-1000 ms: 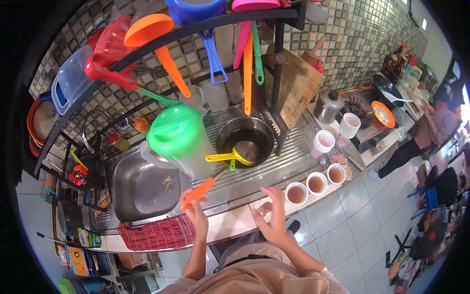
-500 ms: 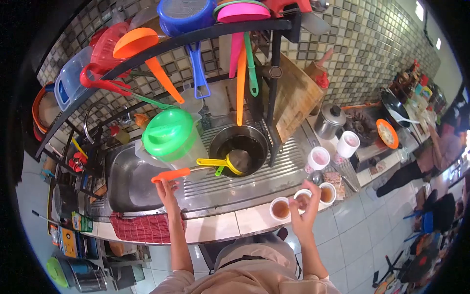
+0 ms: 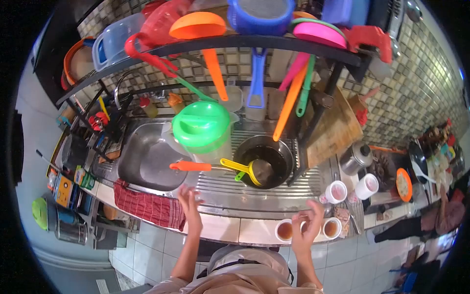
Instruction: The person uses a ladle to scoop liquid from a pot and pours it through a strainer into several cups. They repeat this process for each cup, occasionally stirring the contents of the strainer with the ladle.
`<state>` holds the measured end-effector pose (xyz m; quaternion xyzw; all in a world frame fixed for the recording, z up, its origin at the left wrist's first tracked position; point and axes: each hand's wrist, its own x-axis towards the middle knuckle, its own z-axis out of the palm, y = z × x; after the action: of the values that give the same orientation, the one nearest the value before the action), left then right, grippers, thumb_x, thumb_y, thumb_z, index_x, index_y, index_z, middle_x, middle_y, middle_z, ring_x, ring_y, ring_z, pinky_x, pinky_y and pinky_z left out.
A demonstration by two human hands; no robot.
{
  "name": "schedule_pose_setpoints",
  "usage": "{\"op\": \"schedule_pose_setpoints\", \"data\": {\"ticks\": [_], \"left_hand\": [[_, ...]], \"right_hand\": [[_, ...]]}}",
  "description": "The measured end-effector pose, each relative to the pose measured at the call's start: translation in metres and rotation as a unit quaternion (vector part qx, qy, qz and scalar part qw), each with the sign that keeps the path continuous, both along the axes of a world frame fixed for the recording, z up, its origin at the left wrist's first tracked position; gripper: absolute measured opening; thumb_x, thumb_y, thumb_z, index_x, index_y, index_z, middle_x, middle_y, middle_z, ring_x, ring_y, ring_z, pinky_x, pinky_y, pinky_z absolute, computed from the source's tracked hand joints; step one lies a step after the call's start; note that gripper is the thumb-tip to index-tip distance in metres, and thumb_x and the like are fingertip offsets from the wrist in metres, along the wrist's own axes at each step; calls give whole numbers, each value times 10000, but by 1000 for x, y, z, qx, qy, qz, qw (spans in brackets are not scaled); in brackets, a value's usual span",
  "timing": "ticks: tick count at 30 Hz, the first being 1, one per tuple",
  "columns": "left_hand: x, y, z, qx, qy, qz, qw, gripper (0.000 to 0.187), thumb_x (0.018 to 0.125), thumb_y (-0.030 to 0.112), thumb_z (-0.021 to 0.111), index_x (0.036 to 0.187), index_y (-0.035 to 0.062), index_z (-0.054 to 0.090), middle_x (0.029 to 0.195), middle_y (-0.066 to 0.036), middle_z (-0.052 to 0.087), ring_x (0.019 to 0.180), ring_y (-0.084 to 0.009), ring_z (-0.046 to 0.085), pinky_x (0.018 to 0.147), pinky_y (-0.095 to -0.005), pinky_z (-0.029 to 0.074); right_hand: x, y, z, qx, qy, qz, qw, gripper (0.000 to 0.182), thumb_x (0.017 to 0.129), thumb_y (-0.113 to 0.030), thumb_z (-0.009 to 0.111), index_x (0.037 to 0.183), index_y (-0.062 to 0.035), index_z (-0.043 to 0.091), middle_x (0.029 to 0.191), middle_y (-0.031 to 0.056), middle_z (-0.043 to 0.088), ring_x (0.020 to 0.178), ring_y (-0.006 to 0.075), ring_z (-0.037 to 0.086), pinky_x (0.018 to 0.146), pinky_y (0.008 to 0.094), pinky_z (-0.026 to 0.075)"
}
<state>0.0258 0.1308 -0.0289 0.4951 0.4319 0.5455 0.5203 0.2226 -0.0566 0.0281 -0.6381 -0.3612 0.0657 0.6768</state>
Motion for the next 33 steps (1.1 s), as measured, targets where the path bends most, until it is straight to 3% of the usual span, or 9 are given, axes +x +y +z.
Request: {"op": "schedule_pose_setpoints", "data": {"ticks": [5, 8, 11, 17, 25, 27, 29, 31, 33], "left_hand": [[3, -70, -2, -167, -141, -207, 954, 453, 900, 433, 367, 1212, 104, 354, 1154, -90, 441, 1020, -199, 481, 791, -392, 447], [6, -91, 16, -360, -267, -339, 827, 660, 855, 598, 238, 1327, 138, 281, 1348, -102, 317, 1244, -230, 290, 1007, -454, 238], [2, -86, 29, -368, -336, -342, 797, 673, 854, 599, 238, 1338, 132, 260, 1363, -113, 287, 1260, -237, 264, 1018, -452, 217], [-18, -62, 47, -361, -532, -336, 688, 715, 849, 602, 238, 1370, 114, 197, 1411, -145, 198, 1307, -258, 184, 1051, -446, 154], [-26, -70, 32, -298, -549, -312, 716, 724, 852, 600, 225, 1382, 113, 150, 1426, -153, 135, 1320, -263, 140, 1067, -421, 126], [-27, -79, 27, -370, -557, -273, 692, 613, 864, 501, 359, 1316, 90, 310, 1330, -177, 323, 1237, -294, 306, 1007, -449, 257], [-26, -91, 49, -430, -443, -163, 770, 579, 822, 566, 415, 1146, 92, 493, 1160, -164, 512, 1084, -328, 457, 934, -485, 338], [-35, -111, 20, -356, -495, -281, 741, 692, 867, 569, 259, 1379, 115, 157, 1415, -159, 151, 1304, -271, 194, 1050, -419, 197], [-35, -120, 20, -424, -441, -258, 747, 569, 872, 481, 376, 1292, 98, 340, 1270, -170, 381, 1176, -290, 394, 967, -411, 336]], "right_hand": [[-47, 22, 9, -68, -72, 187, 977, 481, 722, -76, 594, 1168, 11, 434, 1170, 166, 428, 945, 239, 503, 807, 339, 406], [-80, 36, 2, -93, -120, 353, 923, 517, 770, -250, 584, 1210, -23, 440, 1280, 190, 387, 1158, 321, 402, 942, 448, 299], [-100, 51, -10, -148, -399, 359, 831, 548, 792, -372, 512, 1235, -57, 440, 1306, 153, 373, 1206, 328, 337, 977, 480, 243], [-107, 67, -28, -162, -336, 388, 843, 581, 817, -423, 458, 1262, -51, 420, 1369, 139, 305, 1290, 325, 222, 999, 556, 113], [-122, 54, -29, -208, -368, 413, 807, 687, 819, -514, 432, 1299, -29, 359, 1382, 145, 281, 1299, 291, 217, 1002, 560, 41], [-120, 56, -29, -181, -379, 434, 797, 700, 812, -533, 428, 1293, -28, 367, 1373, 150, 298, 1298, 285, 225, 1019, 526, 35], [-124, 58, -28, -169, -384, 425, 802, 725, 803, -559, 417, 1287, -22, 371, 1339, 155, 345, 1270, 291, 276, 1021, 518, 66], [-126, 57, -33, -157, -389, 411, 810, 750, 793, -584, 406, 1282, -16, 375, 1306, 161, 391, 1242, 296, 328, 1022, 509, 98], [-127, 52, -52, -144, -277, 443, 841, 765, 773, -629, 382, 1267, -44, 403, 1193, 160, 494, 1116, 307, 457, 984, 506, 218]]}}
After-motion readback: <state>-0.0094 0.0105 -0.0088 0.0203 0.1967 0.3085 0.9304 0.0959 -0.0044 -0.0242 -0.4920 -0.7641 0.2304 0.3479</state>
